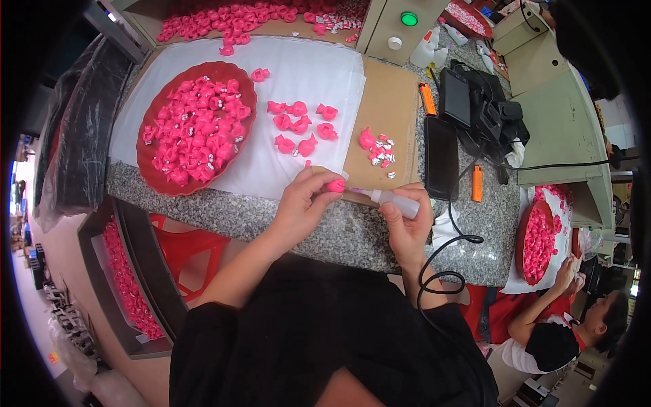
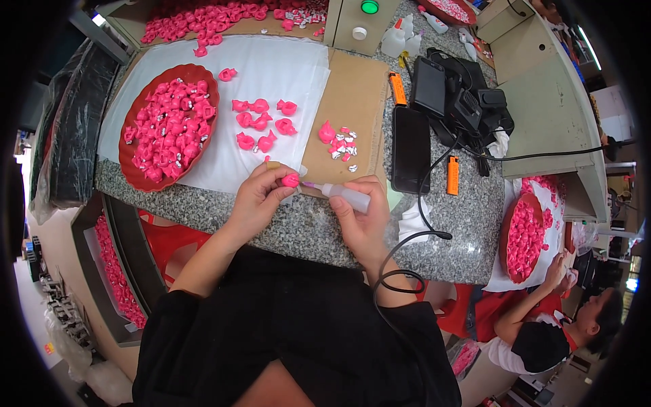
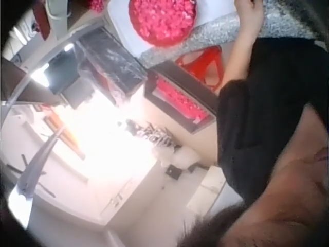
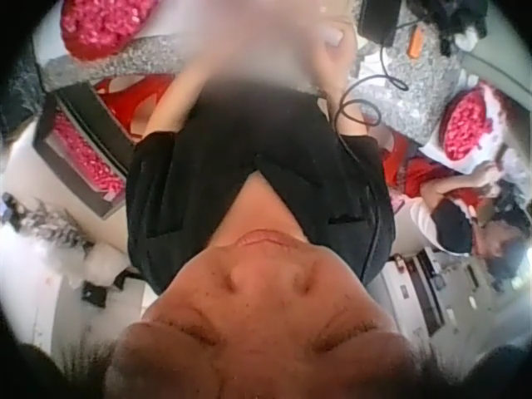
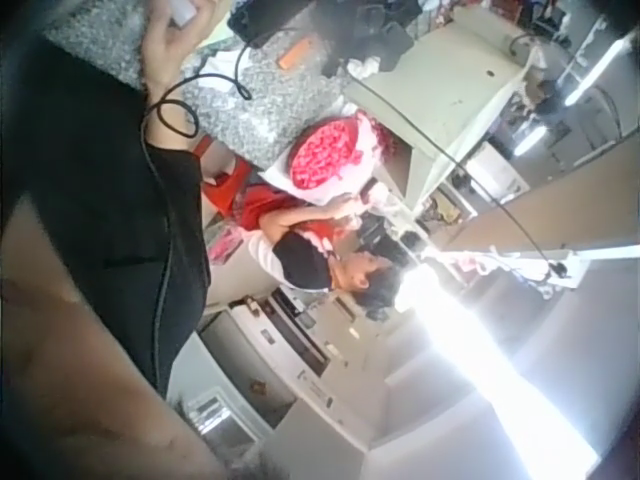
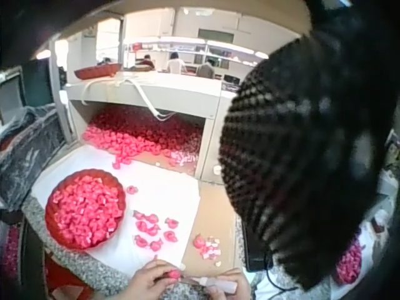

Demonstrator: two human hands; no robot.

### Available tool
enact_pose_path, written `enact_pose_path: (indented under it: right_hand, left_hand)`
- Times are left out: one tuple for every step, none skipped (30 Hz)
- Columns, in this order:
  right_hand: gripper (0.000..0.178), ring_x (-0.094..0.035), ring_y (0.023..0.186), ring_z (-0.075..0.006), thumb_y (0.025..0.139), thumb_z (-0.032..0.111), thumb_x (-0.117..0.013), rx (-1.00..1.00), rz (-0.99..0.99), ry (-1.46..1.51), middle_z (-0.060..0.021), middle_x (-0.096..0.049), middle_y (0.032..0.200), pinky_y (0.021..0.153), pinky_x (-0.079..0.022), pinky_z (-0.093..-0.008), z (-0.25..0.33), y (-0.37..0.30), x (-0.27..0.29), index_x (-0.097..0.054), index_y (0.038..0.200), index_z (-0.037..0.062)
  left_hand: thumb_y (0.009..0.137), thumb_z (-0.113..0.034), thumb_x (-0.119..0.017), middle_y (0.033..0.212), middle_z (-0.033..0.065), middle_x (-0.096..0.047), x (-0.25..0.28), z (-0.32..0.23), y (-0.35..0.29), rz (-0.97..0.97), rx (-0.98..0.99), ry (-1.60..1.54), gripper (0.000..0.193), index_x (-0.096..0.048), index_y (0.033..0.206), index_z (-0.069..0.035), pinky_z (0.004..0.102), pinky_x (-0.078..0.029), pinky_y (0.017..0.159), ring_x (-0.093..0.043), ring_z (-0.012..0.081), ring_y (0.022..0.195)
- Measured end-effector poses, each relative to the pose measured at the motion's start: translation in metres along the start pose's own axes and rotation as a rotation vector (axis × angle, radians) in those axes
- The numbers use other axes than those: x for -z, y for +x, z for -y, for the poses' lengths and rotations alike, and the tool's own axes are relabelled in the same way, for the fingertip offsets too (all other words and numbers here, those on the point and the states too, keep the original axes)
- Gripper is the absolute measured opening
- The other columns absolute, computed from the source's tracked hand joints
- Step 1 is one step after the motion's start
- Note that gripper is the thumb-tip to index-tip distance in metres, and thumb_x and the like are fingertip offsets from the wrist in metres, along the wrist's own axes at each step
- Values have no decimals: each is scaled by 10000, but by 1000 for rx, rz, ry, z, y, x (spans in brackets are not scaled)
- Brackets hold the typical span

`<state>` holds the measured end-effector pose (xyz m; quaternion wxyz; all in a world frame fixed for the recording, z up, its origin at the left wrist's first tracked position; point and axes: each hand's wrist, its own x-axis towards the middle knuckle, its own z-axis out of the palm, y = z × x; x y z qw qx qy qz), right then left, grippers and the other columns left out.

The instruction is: The person applies glue from a bottle onto small plastic toy pieces and attaches small decorative pieces to them by hand.

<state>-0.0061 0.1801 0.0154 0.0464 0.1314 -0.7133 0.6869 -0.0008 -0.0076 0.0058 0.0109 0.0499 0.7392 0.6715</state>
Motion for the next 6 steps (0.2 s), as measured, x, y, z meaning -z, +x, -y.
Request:
enact_pose_path:
  right_hand:
    - [233, -465, 800, -130, 772, 75, -610, 0, 0, -1, -78, -446, 907, 707, -386, -231, 0, 0, 0, -443, 913, -5]
    - [234, -464, 804, -131, 774, 77, -609, -6, 7, -14, -77, -445, 911, 712, -385, -233, 0, 0, 1, -442, 916, -5]
    - [234, -464, 809, -131, 775, 79, -608, -13, 14, -26, -77, -444, 915, 717, -384, -235, 0, 0, 2, -442, 918, -5]
    - [234, -464, 809, -131, 775, 79, -608, -13, 14, -27, -77, -444, 915, 717, -384, -235, 0, 0, 2, -442, 918, -5]
    - [239, -462, 818, -131, 775, 80, -609, -12, 17, -1, -78, -444, 921, 722, -383, -234, 0, 0, 2, -440, 922, -4]
    - [243, -461, 827, -132, 775, 80, -609, -11, 19, 26, -79, -443, 926, 727, -381, -233, -1, 0, 2, -439, 926, -4]
  left_hand:
    - [788, 47, -501, 942, 44, -478, 1, -1, 0, 12, 8, 31, 211, -540, 993, 16, 226, -409, 744, -500, 117, 854]
    - [788, 47, -501, 942, 44, -478, 1, -2, 0, 12, 7, 30, 211, -540, 993, 16, 226, -409, 744, -500, 117, 854]
    - [789, 44, -502, 939, 47, -483, 2, -3, 1, 22, -4, 61, 226, -544, 1007, 8, 226, -409, 747, -501, 119, 854]
    - [789, 42, -502, 937, 50, -487, 3, -4, 1, 31, -15, 92, 240, -547, 1021, 0, 226, -409, 750, -502, 120, 855]
    - [792, 37, -503, 948, 54, -489, 3, -6, 1, 42, -16, 97, 247, -547, 1031, -7, 226, -407, 755, -503, 124, 860]
    - [794, 32, -503, 959, 59, -491, 4, -7, 1, 53, -17, 103, 255, -547, 1041, -13, 225, -406, 760, -504, 127, 866]
